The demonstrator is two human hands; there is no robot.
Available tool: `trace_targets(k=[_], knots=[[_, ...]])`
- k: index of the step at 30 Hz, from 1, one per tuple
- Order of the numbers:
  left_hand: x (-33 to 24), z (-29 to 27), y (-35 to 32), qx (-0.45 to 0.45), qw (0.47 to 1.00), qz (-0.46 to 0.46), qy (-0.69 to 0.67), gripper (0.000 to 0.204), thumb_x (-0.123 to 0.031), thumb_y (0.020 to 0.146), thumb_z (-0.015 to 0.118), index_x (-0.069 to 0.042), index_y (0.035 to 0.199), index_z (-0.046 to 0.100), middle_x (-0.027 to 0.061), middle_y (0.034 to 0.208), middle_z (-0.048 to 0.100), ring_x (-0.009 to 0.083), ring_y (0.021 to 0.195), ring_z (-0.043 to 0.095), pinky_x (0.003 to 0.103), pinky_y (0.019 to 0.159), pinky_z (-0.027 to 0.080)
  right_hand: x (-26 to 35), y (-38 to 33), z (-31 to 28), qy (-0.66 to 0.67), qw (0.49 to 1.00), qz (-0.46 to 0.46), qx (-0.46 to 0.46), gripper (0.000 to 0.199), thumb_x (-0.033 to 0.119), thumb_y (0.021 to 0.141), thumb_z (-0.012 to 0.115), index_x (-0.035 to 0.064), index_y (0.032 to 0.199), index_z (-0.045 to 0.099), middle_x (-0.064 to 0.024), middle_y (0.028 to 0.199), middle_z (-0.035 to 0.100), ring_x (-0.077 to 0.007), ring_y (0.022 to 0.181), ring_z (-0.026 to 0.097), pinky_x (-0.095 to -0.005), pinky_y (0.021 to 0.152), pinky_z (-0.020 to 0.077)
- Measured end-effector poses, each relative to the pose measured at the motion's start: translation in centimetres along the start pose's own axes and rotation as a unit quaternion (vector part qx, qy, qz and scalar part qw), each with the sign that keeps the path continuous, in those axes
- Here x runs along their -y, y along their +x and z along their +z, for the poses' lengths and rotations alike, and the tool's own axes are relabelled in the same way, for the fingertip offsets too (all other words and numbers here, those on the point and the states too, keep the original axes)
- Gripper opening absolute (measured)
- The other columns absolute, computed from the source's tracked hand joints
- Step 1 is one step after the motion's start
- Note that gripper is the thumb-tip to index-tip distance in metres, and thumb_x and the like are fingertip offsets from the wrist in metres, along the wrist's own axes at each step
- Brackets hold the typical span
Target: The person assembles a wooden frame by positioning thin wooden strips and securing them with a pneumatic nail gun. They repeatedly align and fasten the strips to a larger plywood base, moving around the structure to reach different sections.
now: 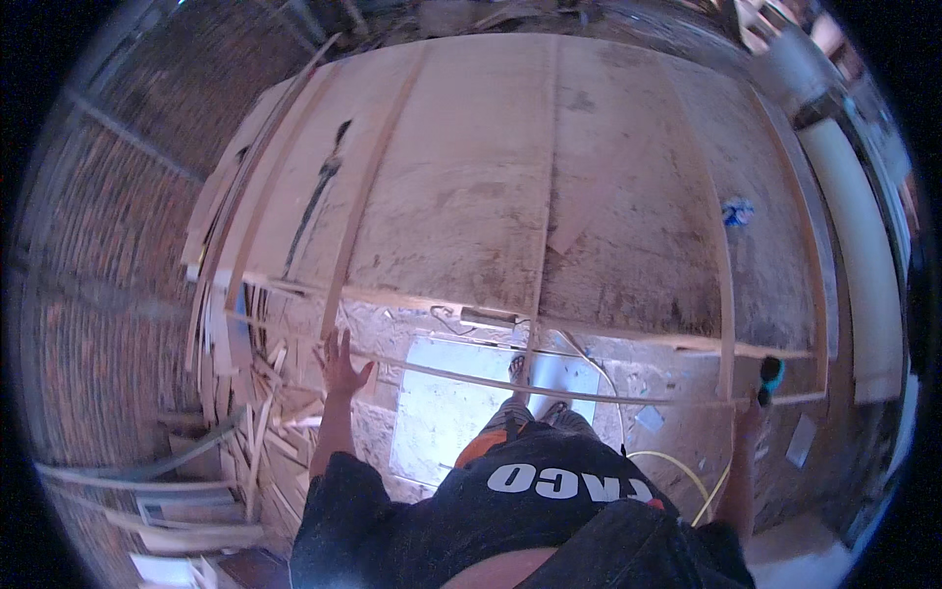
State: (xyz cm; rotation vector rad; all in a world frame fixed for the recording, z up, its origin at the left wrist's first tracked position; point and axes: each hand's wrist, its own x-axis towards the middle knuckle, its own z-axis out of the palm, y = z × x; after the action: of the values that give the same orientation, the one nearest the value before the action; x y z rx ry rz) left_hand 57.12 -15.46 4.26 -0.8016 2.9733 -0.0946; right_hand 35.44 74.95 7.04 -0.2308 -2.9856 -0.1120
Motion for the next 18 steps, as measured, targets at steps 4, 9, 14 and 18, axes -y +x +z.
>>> trace_targets(k=[4,9,14,18], knots=[[-0.9,-1.3,-2.2,-0.044,0.998,-0.040,-0.020,0.110,-0.040,0.073,0.076,-0.011,0.161,0.017,0.0168,0.164,0.023,0.0338,0.154,0.016,0.065,0.122,0.002,2.8,1.3,-2.7,0.006,0.989,0.123,0.079,0.055,0.026,0.085,0.072,0.0232,0.139,0.062,-0.0224,0.132,0.062,-0.0431,0.111,0.063,-0.0519,0.093,0.0524],[-1.9,-1.5,-5.7,-0.104,0.987,-0.109,-0.051,0.110,-0.030,0.075,0.071,0.000,0.160,0.008,0.0195,0.166,0.017,0.0345,0.156,0.010,0.063,0.122,0.004,0.4,-1.4,-3.1,0.065,0.993,0.099,0.000,0.053,0.026,0.088,0.069,0.0244,0.141,0.061,-0.0220,0.130,0.064,-0.0409,0.111,0.065,-0.0504,0.092,0.0527],[-4.0,0.5,-8.2,-0.123,0.971,-0.174,-0.106,0.112,-0.029,0.076,0.072,0.005,0.159,0.006,0.0228,0.167,0.008,0.0355,0.156,0.006,0.056,0.125,0.006,-0.5,-7.7,-5.6,0.144,0.972,0.188,0.003,0.052,0.026,0.090,0.067,0.0237,0.141,0.060,-0.0199,0.125,0.068,-0.0379,0.106,0.068,-0.0478,0.088,0.0543],[0.7,11.5,-18.1,0.061,0.935,-0.295,-0.190,0.115,-0.041,0.078,0.078,0.016,0.153,0.013,0.0309,0.163,0.016,0.0383,0.155,0.010,0.048,0.126,0.008,0.9,-13.2,-6.8,0.209,0.946,0.247,0.034,0.051,0.025,0.091,0.066,0.0231,0.142,0.060,-0.0181,0.121,0.071,-0.0355,0.102,0.071,-0.0456,0.085,0.0557]])
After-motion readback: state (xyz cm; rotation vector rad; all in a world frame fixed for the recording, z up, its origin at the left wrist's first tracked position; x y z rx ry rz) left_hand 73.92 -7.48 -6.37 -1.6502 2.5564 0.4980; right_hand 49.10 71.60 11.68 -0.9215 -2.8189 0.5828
